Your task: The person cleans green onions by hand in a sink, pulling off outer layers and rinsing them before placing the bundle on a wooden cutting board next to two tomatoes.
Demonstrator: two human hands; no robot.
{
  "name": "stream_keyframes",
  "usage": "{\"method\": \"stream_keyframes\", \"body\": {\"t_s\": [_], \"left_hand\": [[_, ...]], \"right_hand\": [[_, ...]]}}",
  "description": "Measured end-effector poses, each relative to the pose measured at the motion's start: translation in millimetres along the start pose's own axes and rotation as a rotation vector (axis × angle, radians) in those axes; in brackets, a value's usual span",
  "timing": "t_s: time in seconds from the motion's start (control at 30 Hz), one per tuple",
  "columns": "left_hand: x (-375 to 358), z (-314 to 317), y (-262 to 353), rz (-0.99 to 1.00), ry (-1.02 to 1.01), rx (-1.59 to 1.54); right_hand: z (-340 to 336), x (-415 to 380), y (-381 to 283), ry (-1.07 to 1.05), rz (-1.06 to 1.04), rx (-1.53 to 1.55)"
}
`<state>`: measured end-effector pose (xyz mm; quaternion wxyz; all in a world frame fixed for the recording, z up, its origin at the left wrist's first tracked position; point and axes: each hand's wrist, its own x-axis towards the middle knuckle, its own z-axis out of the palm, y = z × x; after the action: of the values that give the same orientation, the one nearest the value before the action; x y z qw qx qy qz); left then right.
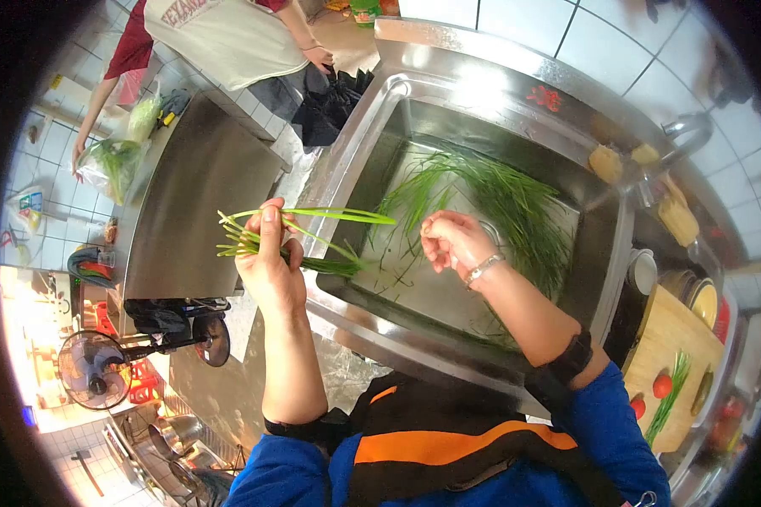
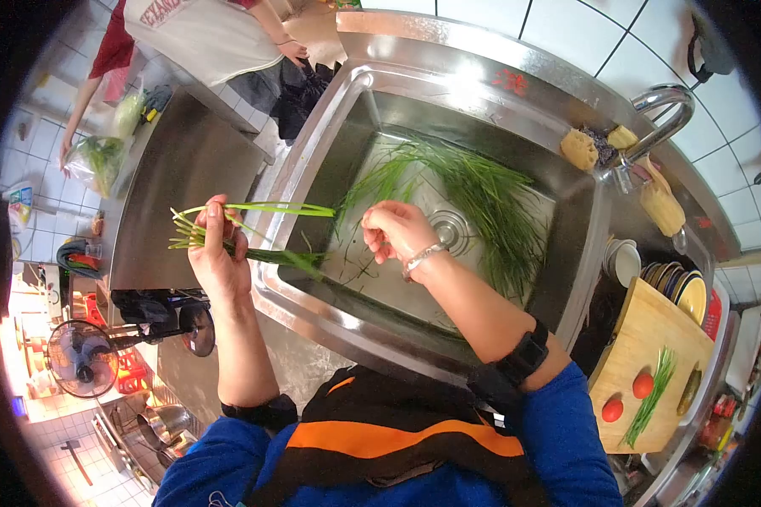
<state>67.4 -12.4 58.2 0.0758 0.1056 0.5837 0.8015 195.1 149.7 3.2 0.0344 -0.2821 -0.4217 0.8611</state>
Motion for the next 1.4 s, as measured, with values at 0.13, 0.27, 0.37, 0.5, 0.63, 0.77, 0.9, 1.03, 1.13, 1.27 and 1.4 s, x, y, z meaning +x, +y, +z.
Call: {"method": "stream_keyframes", "body": {"t_s": [0.13,0.27,0.37,0.5,0.63,0.77,0.9,1.03,1.13,1.27,1.4], "left_hand": [[0,-2,4,-0.023,0.002,-0.037],[-1,-2,3,-0.030,0.001,-0.052],[-3,1,3,-0.037,0.003,-0.032],[-7,-1,1,-0.047,-0.024,-0.012],[-11,2,-4,0.003,0.015,0.060],[-14,7,2,0.128,0.102,-0.014],[-16,7,-5,0.137,0.070,0.056],[-18,6,-11,0.116,0.092,0.079],[-20,16,-7,0.105,0.097,0.046],[-24,18,-6,0.122,0.042,-0.003],[-24,14,-7,0.141,0.035,0.008]], "right_hand": [[-2,1,-4,-0.062,-0.030,-0.062],[7,4,-8,-0.116,-0.160,-0.216],[13,3,-10,-0.160,-0.185,-0.353],[14,2,-8,-0.164,-0.234,-0.502],[9,9,-5,-0.005,-0.157,-0.350],[-4,6,-2,0.179,-0.018,0.035],[2,-20,-4,-0.153,0.013,0.003],[14,-27,-9,-0.302,-0.067,-0.164],[14,-27,-12,-0.317,-0.065,-0.307],[12,-28,-2,-0.298,-0.102,-0.276],[8,-31,9,-0.246,-0.079,-0.240]]}}
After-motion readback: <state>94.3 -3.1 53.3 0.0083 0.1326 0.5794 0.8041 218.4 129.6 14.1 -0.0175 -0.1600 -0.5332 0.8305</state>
